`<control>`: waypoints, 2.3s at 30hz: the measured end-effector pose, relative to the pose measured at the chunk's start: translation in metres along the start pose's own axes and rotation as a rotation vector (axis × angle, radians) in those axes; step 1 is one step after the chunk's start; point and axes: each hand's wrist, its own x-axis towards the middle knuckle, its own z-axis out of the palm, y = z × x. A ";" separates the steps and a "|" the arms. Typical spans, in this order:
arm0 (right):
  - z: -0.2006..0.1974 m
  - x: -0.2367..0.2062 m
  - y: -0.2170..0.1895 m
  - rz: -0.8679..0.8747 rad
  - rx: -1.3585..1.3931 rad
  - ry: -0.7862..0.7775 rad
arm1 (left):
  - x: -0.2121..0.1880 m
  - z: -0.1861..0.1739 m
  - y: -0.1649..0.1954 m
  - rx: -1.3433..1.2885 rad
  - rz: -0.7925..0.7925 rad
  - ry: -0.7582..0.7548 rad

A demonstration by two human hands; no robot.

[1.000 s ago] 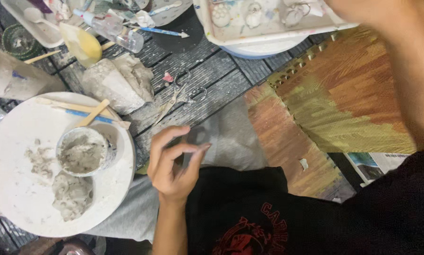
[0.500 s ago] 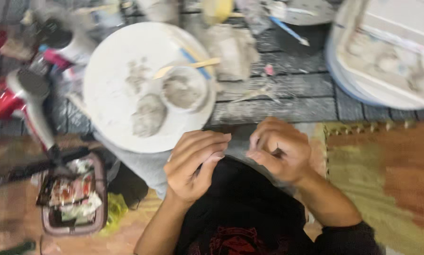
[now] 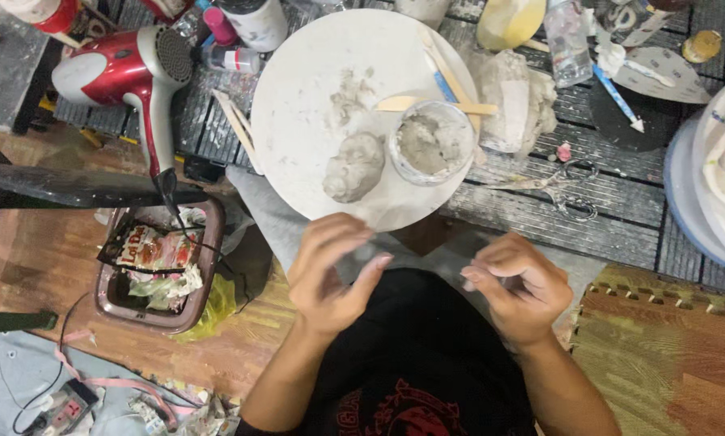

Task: The person sculpts a small clay object using a wooden stick, then attaches a metal keyring to it. They continue to refine the clay shape and place the finished keychain into a tray.

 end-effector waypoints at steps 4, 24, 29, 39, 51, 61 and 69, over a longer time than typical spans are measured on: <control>-0.003 -0.004 0.012 0.059 0.111 0.008 | -0.008 -0.007 -0.007 -0.178 -0.146 0.180; -0.004 0.035 0.027 -0.116 -0.132 -0.106 | 0.049 -0.044 -0.024 0.231 -0.213 -0.106; 0.021 0.045 -0.003 -0.255 -0.463 -0.194 | 0.055 -0.035 -0.013 0.560 -0.219 -0.301; 0.066 0.130 -0.019 -0.706 -0.899 -0.617 | 0.047 -0.034 -0.024 0.573 -0.227 -0.319; 0.078 0.148 -0.016 -0.942 -0.980 -0.738 | 0.057 -0.045 -0.033 0.599 -0.125 -0.388; 0.074 0.147 -0.017 -1.013 -0.985 -0.745 | 0.053 -0.041 -0.031 0.635 -0.112 -0.355; 0.070 0.141 -0.035 -0.983 -1.067 -0.664 | 0.049 -0.038 -0.033 0.608 -0.131 -0.350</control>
